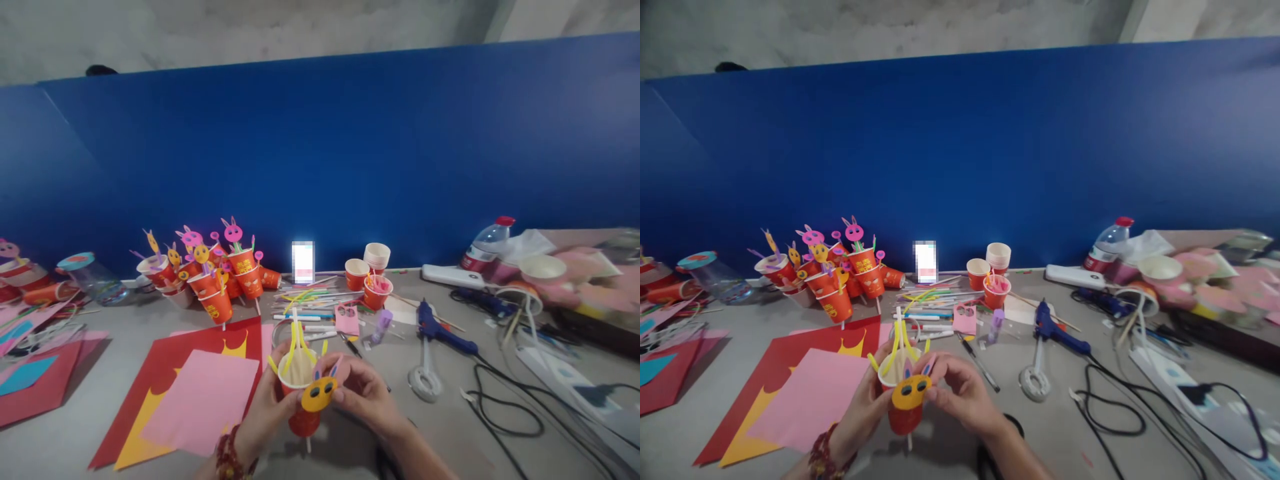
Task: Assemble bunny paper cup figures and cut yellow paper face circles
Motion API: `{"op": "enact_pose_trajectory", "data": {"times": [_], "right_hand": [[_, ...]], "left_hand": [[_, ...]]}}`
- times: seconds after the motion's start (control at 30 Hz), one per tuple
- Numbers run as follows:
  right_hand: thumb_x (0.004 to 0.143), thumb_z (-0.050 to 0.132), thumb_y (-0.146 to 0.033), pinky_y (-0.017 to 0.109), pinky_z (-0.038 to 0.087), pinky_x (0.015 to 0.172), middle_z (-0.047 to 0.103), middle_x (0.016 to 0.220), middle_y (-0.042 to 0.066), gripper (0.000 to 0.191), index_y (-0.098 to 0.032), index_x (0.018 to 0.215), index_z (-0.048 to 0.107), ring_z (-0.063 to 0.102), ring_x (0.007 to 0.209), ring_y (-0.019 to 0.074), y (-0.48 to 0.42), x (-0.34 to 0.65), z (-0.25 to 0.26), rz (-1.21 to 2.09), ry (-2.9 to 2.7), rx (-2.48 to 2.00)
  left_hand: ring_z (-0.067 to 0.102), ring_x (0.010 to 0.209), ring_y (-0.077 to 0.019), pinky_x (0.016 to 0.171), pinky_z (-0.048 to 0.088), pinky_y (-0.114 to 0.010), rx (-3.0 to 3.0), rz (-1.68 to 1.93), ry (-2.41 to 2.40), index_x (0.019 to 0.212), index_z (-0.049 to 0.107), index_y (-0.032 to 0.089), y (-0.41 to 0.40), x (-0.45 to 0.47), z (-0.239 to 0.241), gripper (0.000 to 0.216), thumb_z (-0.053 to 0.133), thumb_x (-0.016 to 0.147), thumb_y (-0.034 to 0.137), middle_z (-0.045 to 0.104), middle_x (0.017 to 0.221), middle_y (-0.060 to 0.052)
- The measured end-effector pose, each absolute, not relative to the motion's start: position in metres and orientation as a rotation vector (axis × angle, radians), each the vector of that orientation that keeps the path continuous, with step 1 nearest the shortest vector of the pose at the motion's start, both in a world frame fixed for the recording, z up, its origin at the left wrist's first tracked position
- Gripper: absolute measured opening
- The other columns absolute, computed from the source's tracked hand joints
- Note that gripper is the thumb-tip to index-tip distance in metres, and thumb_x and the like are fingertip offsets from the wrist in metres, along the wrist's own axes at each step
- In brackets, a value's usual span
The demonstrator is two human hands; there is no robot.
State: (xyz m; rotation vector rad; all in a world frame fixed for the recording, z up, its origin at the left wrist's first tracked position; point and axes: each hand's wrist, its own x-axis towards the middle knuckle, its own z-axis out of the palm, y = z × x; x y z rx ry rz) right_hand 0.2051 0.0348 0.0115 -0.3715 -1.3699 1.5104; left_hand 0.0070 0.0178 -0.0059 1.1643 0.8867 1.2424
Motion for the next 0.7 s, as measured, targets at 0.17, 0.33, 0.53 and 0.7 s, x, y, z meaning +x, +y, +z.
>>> {"op": "enact_pose_trajectory", "data": {"times": [0.17,0.33,0.53,0.7], "right_hand": [[0.084,0.074,-0.029,0.034,0.049,0.083,0.069,0.093,0.007,0.013,-0.021,0.078,0.067,0.063,0.094,0.0218,0.034,0.203,0.005,1.454,-1.369,-0.470],[0.081,0.078,-0.033,0.025,0.048,0.068,0.066,0.080,0.003,0.019,-0.020,0.077,0.065,0.061,0.075,0.0153,0.033,0.201,-0.004,1.417,-1.332,-0.588],[0.080,0.078,-0.039,0.021,0.041,0.048,0.058,0.068,-0.001,0.025,-0.019,0.076,0.062,0.050,0.052,0.0096,0.037,0.213,0.004,1.372,-1.231,-0.653],[0.076,0.080,-0.040,0.022,0.043,0.054,0.055,0.072,-0.001,0.029,-0.020,0.073,0.061,0.049,0.057,0.0108,0.052,0.224,0.017,1.265,-1.042,-0.783]], "left_hand": [[0.065,0.103,-0.0289,0.085,0.054,-0.035,1.081,1.194,0.703,0.126,0.061,0.022,0.029,0.006,0.013,0.060,0.079,0.074,0.047,0.067,0.118,-0.012],[0.067,0.075,-0.0170,0.067,0.054,-0.024,0.870,1.228,0.841,0.096,0.073,0.017,0.039,0.015,0.017,0.025,0.075,0.081,0.036,0.072,0.087,-0.006],[0.070,0.078,-0.0189,0.072,0.055,-0.027,0.820,1.240,0.842,0.099,0.072,0.018,0.045,0.021,0.016,0.027,0.079,0.077,0.032,0.076,0.089,-0.006],[0.072,0.078,-0.0204,0.074,0.056,-0.029,0.752,1.046,0.791,0.101,0.073,0.015,0.042,0.030,0.016,0.032,0.083,0.073,0.028,0.078,0.089,-0.010]]}}
